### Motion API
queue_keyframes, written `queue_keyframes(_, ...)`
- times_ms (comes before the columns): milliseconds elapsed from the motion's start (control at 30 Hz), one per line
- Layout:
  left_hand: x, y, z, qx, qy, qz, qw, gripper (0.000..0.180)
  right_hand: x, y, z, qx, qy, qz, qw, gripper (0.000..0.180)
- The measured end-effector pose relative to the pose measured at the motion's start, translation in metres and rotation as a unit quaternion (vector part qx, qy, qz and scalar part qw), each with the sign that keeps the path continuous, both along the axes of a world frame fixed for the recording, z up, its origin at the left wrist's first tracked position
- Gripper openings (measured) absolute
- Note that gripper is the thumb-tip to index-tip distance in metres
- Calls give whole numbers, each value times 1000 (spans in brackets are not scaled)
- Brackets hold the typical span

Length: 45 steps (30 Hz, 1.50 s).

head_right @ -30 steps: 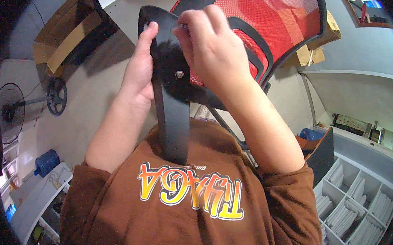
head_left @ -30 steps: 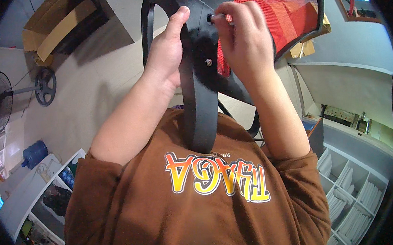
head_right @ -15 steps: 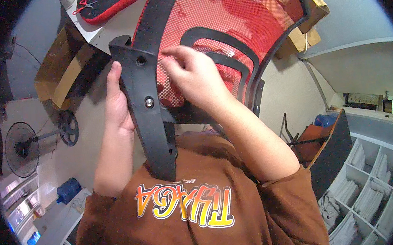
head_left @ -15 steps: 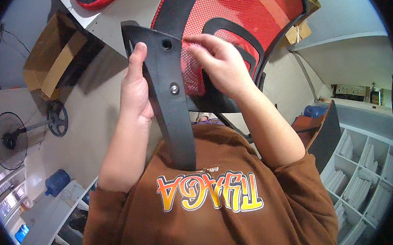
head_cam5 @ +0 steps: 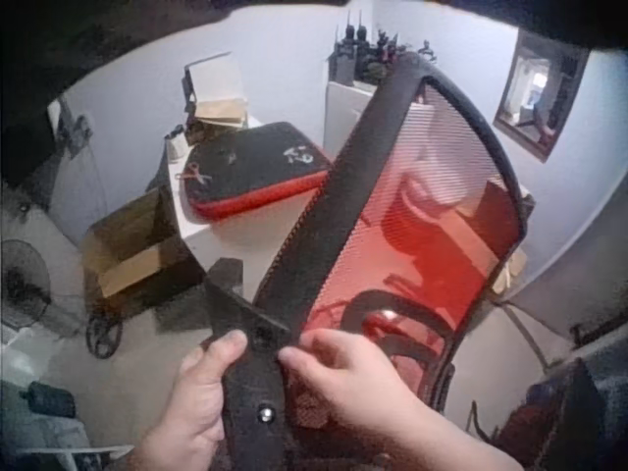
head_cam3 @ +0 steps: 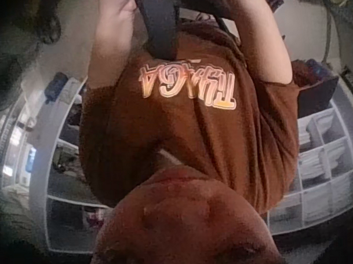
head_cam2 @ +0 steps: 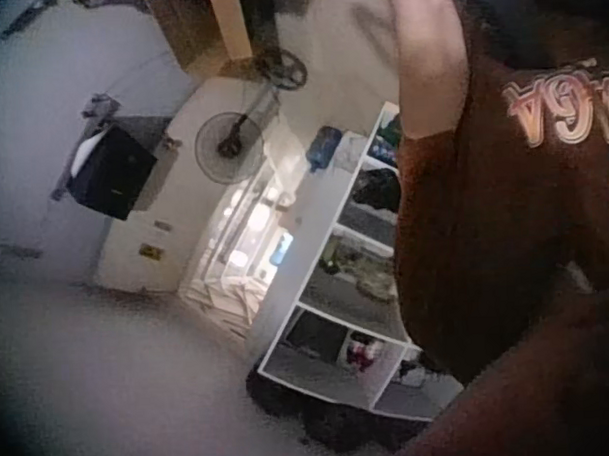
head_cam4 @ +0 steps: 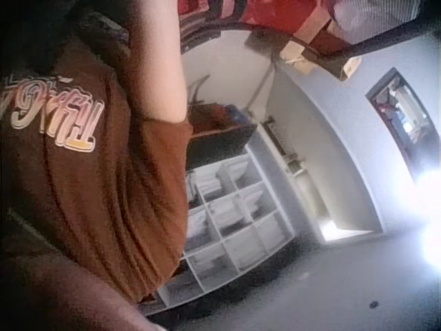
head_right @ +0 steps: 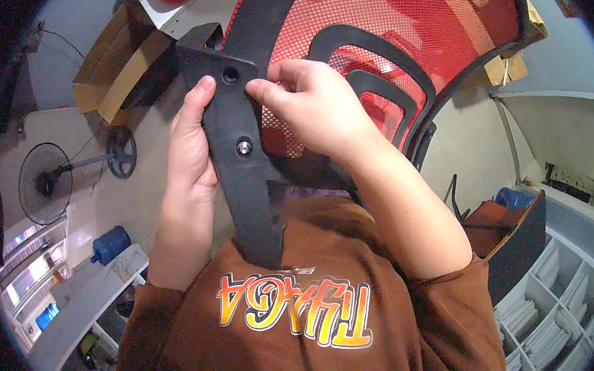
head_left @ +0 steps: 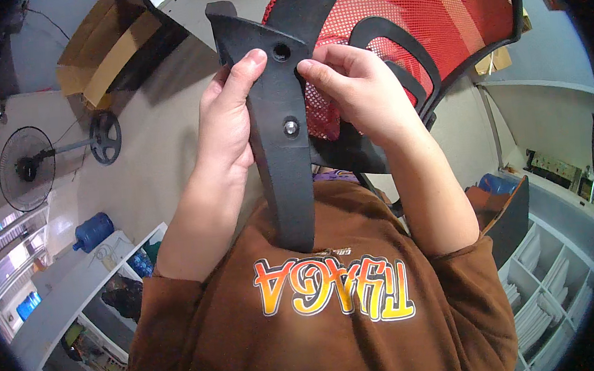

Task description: The person assembles a red mesh office chair by attaching the backrest to the seat frame. They align the parts and tighten multiple screws by hand to secure the connection.

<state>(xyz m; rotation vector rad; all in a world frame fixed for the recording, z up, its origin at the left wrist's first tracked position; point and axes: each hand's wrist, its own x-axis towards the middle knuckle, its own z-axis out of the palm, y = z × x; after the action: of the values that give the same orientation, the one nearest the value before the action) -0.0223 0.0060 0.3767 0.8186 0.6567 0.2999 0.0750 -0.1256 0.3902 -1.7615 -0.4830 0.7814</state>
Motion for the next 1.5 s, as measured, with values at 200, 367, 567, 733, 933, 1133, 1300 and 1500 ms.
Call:
queue_keyframes(200,-4,0,-1,-16,-3,-35,999,39,2,-2,-7,18,-13,10,1000,34)
queue_keyframes(367,1,1,0,-12,-25,-65,998,36,4,-4,5,29,86,-12,996,31)
queue_keyframes(567,11,11,-2,7,-26,-132,991,38,6,-7,6,37,99,-14,994,28)
queue_keyframes(733,15,13,1,8,-9,-138,990,40,10,-6,0,51,110,-5,993,25)
queue_keyframes(933,23,12,1,42,12,-119,992,38,15,-5,-10,35,13,-23,999,38)
queue_keyframes(1133,29,30,-18,-12,-2,-132,991,37,18,4,-11,1,-49,-38,998,45)
queue_keyframes(1300,28,32,-16,-10,-23,-144,989,37,20,5,11,-31,14,8,999,35)
queue_keyframes(1500,29,30,-17,-3,-27,-120,992,37,16,9,2,-23,-70,-28,997,39)
